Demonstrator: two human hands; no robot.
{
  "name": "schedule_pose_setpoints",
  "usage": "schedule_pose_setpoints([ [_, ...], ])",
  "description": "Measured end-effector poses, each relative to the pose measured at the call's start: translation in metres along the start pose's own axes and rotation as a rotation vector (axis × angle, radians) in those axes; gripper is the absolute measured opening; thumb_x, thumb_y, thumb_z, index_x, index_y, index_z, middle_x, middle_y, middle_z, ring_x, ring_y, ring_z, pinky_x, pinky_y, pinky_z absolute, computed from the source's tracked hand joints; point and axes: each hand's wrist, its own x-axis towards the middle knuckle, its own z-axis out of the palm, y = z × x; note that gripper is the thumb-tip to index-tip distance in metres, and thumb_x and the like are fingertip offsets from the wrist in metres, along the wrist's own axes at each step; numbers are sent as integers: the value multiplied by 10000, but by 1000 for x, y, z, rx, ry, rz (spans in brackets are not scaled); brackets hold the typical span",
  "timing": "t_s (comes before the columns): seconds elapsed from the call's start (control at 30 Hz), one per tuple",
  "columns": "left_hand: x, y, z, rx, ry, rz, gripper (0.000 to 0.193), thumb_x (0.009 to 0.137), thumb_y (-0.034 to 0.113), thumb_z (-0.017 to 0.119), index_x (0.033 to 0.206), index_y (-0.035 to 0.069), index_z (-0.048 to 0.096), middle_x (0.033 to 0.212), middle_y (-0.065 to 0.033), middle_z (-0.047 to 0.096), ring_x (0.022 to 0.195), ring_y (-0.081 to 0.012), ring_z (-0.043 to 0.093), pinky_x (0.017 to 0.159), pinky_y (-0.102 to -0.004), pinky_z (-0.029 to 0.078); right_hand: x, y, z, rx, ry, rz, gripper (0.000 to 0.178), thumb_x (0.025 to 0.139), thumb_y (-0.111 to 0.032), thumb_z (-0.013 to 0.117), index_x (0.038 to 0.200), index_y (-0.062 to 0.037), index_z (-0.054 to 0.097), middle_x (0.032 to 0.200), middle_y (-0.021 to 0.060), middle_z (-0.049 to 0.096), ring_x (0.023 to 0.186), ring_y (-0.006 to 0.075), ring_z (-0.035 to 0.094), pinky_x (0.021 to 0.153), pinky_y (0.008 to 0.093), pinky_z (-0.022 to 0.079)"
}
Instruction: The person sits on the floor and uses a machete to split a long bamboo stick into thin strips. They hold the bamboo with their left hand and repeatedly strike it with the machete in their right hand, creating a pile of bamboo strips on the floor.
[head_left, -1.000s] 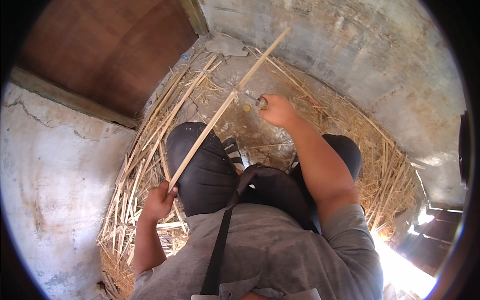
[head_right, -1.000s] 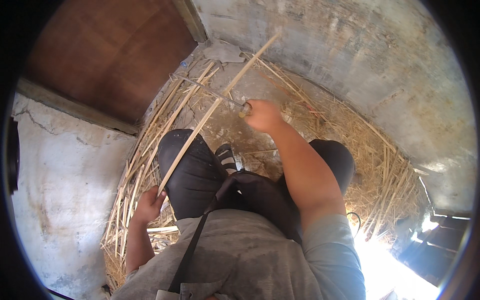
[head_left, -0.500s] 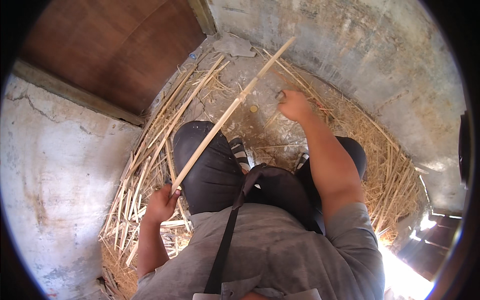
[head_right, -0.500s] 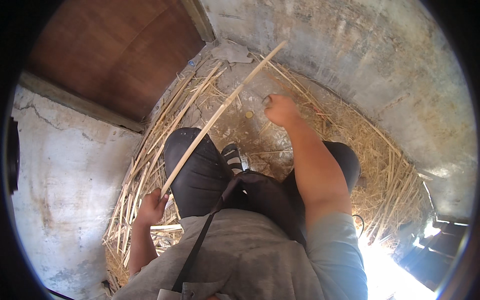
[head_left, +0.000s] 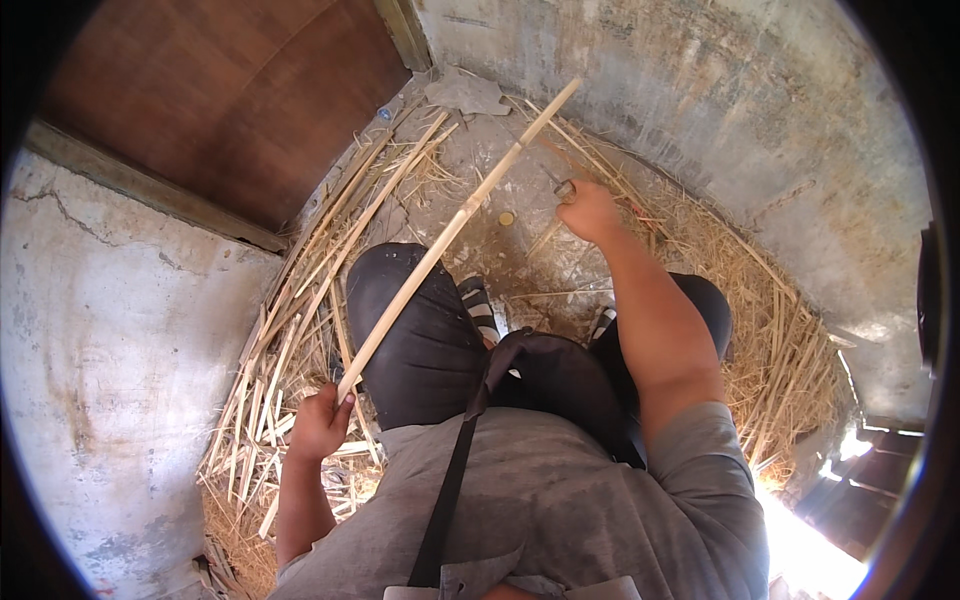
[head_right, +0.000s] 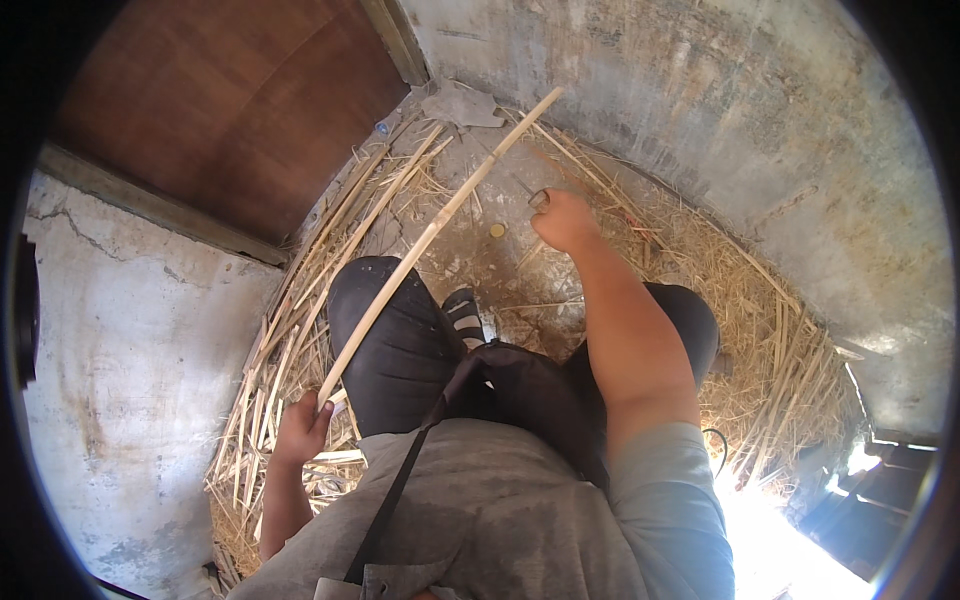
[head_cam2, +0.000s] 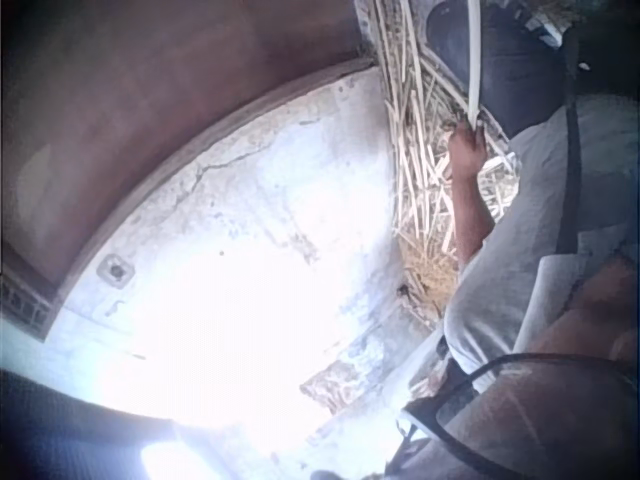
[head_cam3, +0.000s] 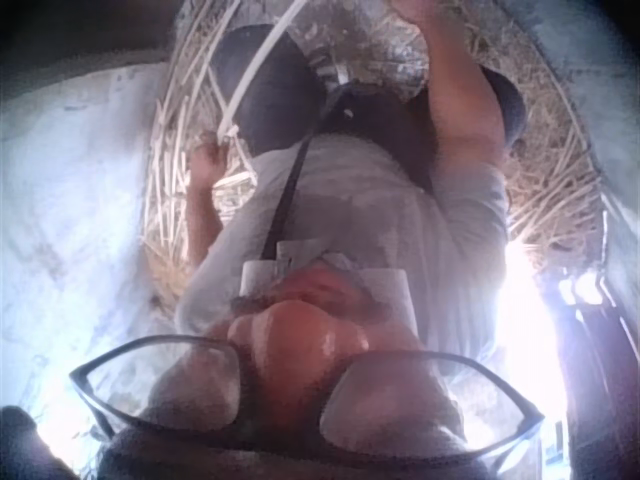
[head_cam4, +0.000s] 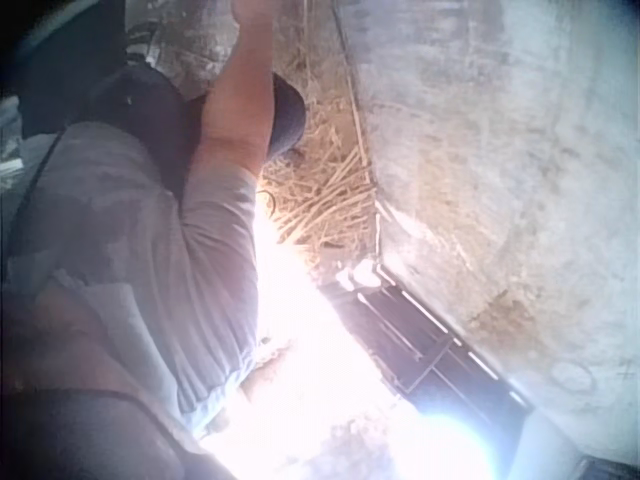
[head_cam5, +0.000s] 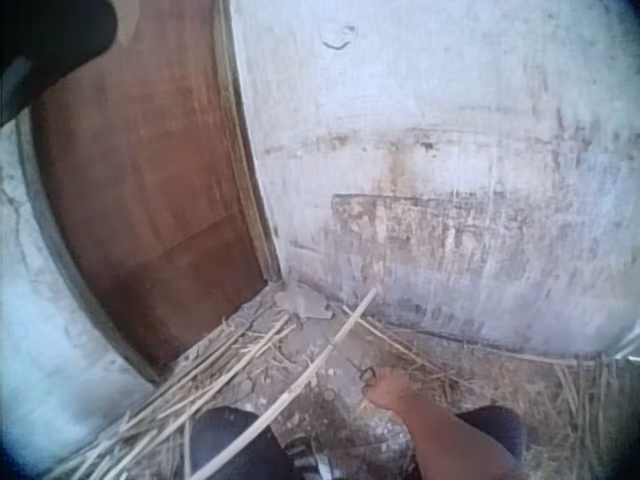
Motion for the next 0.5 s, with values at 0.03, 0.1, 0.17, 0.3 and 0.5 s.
schedule_pose_setpoints([
  [0.03,1,-1,0,0,-1,6,291,995,210,652,825,11,524,585,-212,578,561,-433,608,516,-465,446,-1,1,-4,4,15,7,274,813,-210,648,1043,-73,708,978,192,729,967,417,685,875,495,554],
  [0.1,3,-4,4,-12,-3,2,303,997,223,655,821,11,526,583,-210,577,552,-424,604,514,-458,446,-8,-19,-9,-5,-48,-88,292,796,-205,654,1052,-75,710,980,182,730,973,412,685,859,496,557],
  [0.17,2,-7,7,-18,-7,-17,317,999,238,657,819,10,529,580,-207,574,538,-409,599,511,-446,445,-17,-44,-15,-49,-148,-217,310,779,-194,658,1060,-76,711,980,178,730,977,409,686,846,496,557],
  [0.3,-4,-8,5,-78,-26,-36,310,1001,236,663,828,5,551,563,-190,565,497,-350,586,499,-414,441,-28,-75,-37,-206,-304,-446,334,751,-162,663,1069,-71,715,978,189,728,973,408,687,820,493,554],
  [0.5,-7,-20,10,-96,17,26,296,991,232,680,832,8,570,549,-171,566,464,-319,574,483,-399,438,0,-4,-22,-32,-87,-105,345,760,-152,659,1089,-65,716,991,227,720,971,408,689,833,494,551],
])
